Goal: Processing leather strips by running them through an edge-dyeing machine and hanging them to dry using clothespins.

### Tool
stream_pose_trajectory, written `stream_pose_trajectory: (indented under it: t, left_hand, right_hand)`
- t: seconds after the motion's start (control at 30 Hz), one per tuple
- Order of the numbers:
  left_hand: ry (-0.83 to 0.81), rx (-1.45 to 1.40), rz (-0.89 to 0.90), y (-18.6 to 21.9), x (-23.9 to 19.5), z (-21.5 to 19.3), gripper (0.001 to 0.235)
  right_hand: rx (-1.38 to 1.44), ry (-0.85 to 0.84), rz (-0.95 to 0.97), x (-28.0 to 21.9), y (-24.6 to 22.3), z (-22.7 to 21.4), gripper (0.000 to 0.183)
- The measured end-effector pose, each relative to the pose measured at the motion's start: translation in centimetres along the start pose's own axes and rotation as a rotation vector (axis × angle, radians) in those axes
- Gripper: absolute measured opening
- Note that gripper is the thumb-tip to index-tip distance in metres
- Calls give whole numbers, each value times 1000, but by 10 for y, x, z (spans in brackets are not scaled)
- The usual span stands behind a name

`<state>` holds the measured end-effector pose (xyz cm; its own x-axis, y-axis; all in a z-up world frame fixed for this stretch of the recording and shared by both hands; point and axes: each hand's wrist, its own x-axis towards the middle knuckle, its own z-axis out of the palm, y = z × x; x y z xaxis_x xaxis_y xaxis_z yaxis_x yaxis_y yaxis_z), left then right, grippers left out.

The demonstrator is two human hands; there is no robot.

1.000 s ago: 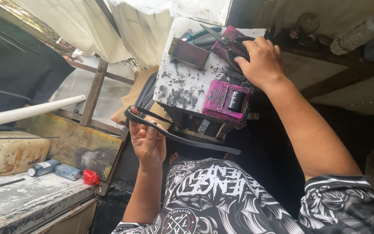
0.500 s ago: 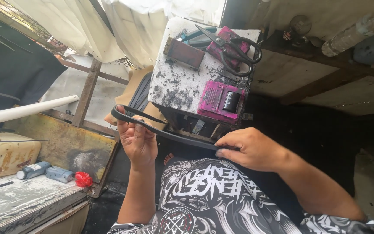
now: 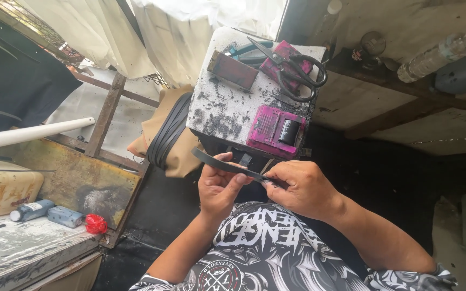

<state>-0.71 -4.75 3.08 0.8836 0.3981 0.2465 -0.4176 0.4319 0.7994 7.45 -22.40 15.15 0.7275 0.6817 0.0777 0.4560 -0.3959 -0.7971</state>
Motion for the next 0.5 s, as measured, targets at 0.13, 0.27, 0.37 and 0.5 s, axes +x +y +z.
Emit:
stream_pose_trajectory:
  t: [0.13,0.27,0.37,0.5]
  left_hand:
    - [46,-17,6,2,5,-8,52]
    - [42,-34,25,16,11,-15,52]
    - [29,8,59,24,16,-19,50]
    - [23,18,87,24,17,-27,51]
  right_hand:
    - [-79,124,-268,22,-16,-22,10]
    - [-430,366,-357,79,79,-64,7]
    - [-810,260,61,112,123,-85,31]
    - [-779,54,302,135,134,-87,46]
